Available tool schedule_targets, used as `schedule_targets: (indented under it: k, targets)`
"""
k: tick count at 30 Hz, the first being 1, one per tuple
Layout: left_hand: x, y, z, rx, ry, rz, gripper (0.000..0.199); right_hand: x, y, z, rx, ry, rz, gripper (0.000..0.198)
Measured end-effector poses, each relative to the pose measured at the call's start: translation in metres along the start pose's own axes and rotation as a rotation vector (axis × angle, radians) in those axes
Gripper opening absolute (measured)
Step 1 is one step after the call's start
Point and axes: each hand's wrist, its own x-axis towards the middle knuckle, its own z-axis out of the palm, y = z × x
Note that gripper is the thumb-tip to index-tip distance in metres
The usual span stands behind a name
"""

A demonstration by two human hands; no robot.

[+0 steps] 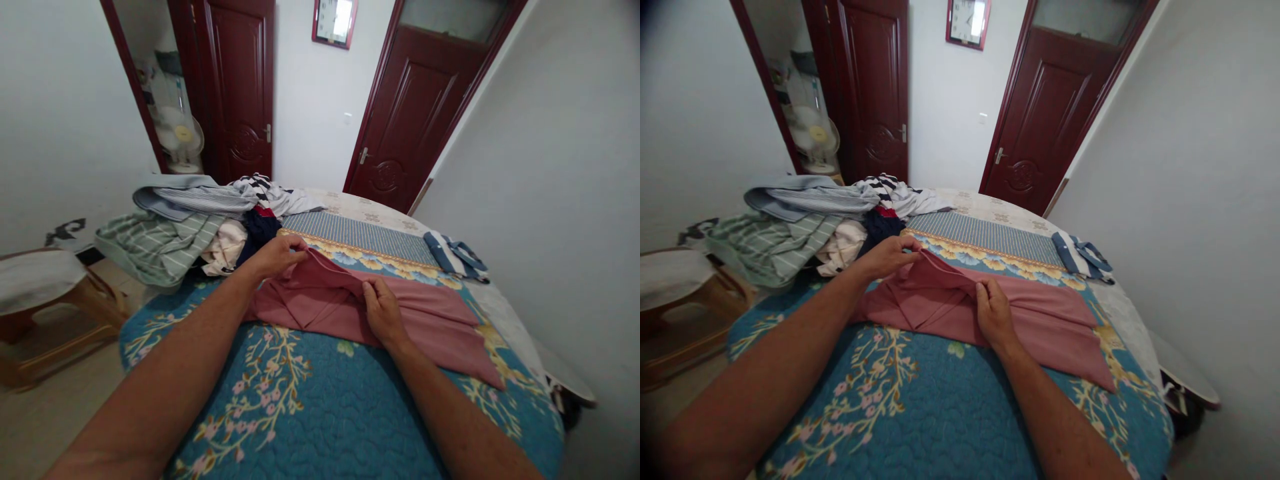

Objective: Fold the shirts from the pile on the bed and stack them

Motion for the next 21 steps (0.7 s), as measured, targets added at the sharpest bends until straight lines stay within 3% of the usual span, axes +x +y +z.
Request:
schedule_targets:
  k: [5, 9, 11, 17, 19, 21]
  targets:
    - [0.001, -0.003, 0.008, -0.048, -0.004, 0.035, 0.027, -0.002, 0.0, -0.001, 0.007, -0.005, -0.011, 0.032]
    - [0.006, -0.021, 0.026, 0.072, 0.132, -0.04, 0.029, -0.001, 0.001, -0.001, -0.048, -0.02, -0.006, 0.032]
    - [0.008, -0.032, 0.032, 0.12, 0.136, -0.093, 0.031, 0.0, 0.005, 0.0, -0.114, -0.026, 0.006, 0.03]
    - [0.003, -0.042, 0.022, 0.113, -0.218, -0.173, 0.082, 0.0, 0.016, 0.0, -0.259, -0.083, 0.015, 0.024]
    - [0.002, -0.041, 0.018, 0.159, -0.295, -0.129, 0.086, 0.0, 0.016, 0.0, -0.241, -0.092, 0.02, 0.028]
    - [0.003, -0.041, 0.019, 0.213, -0.275, -0.076, 0.078, 0.0, 0.014, -0.002, -0.21, -0.107, 0.017, 0.032]
